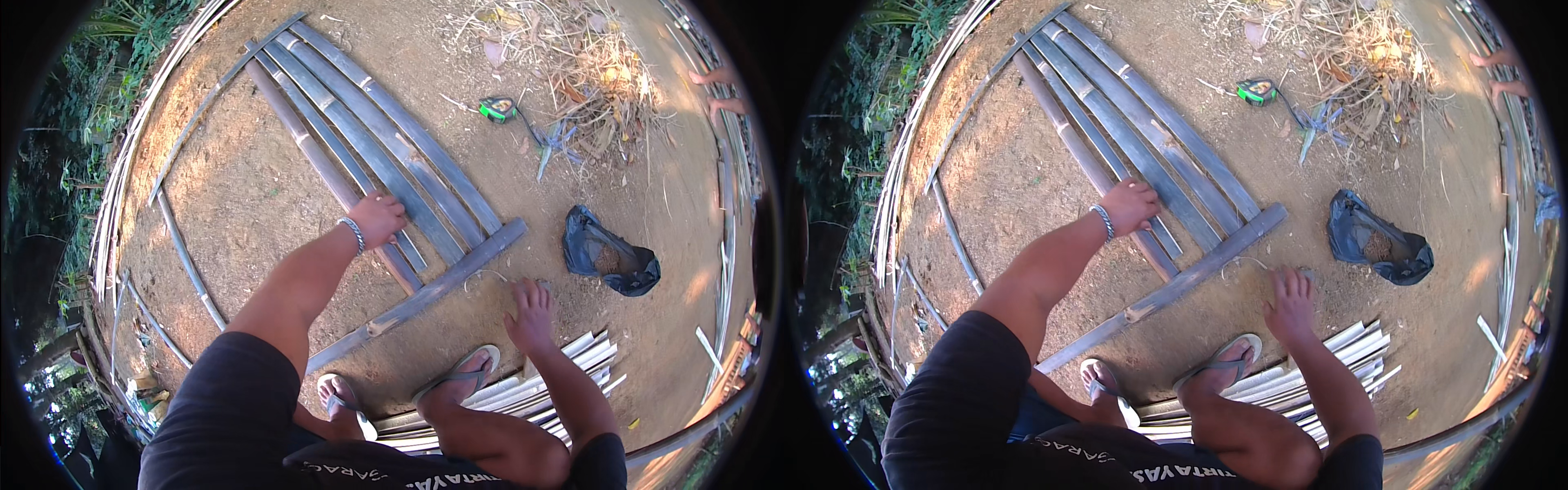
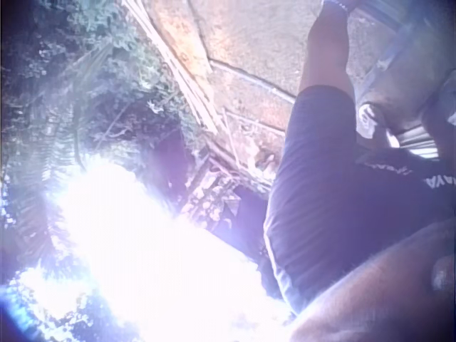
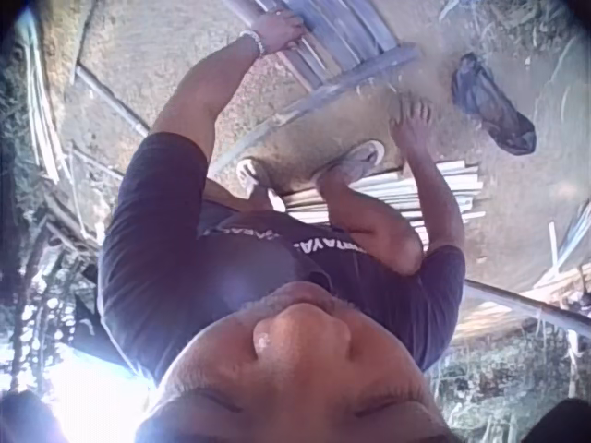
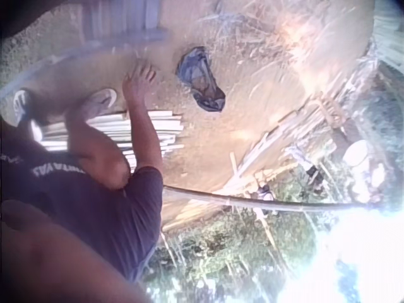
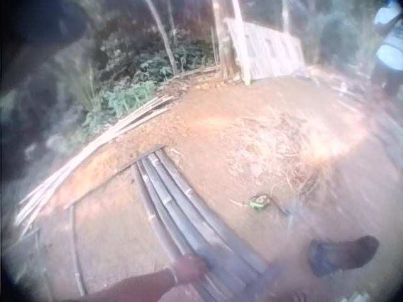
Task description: The person constructs a bamboo frame by hammering small wooden pegs into holes to secure bamboo poles together. They place a thin strip over a bamboo joint, insert pegs by hand, and then drive them in using a hammer.
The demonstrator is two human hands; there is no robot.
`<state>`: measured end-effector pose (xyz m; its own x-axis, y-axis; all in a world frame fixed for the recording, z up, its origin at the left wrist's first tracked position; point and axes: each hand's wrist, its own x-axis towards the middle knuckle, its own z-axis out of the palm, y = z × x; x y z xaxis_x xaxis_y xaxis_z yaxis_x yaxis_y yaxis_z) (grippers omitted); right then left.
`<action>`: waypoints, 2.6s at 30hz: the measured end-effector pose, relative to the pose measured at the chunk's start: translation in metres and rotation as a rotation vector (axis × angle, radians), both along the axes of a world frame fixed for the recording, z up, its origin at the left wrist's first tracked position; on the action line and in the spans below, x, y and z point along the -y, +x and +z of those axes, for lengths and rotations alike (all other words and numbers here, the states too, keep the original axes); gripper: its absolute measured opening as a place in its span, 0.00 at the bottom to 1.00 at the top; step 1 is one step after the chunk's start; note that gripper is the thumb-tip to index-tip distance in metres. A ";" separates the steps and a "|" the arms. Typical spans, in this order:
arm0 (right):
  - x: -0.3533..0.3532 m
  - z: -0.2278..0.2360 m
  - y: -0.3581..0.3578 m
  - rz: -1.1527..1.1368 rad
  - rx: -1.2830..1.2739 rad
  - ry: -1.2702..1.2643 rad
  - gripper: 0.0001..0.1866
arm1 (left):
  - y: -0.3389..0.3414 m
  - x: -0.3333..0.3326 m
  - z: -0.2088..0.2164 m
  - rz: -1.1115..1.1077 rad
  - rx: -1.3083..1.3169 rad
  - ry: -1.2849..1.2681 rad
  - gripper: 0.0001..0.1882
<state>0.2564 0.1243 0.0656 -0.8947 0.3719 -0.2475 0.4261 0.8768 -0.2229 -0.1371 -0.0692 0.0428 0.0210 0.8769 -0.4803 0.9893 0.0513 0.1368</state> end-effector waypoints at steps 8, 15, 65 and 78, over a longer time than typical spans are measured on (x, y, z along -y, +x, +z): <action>-0.003 -0.004 -0.093 0.324 -0.095 -0.070 0.31 | -0.005 -0.001 0.002 -0.022 -0.041 0.013 0.24; 0.023 -0.009 -0.126 0.289 0.023 -0.277 0.31 | -0.003 0.004 -0.002 -0.074 0.071 0.146 0.25; 0.081 0.042 0.177 -1.204 -0.220 -0.197 0.17 | 0.035 0.047 -0.009 0.082 0.046 0.062 0.24; 0.226 0.074 0.255 -1.669 -0.306 -0.092 0.16 | 0.019 0.040 -0.003 -0.010 0.057 0.033 0.26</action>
<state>0.5118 -0.1014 0.1398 0.4105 0.8835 -0.2257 0.7382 -0.4673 -0.4866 -0.1185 -0.1087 0.0395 0.0566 0.8918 -0.4489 0.9802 0.0358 0.1948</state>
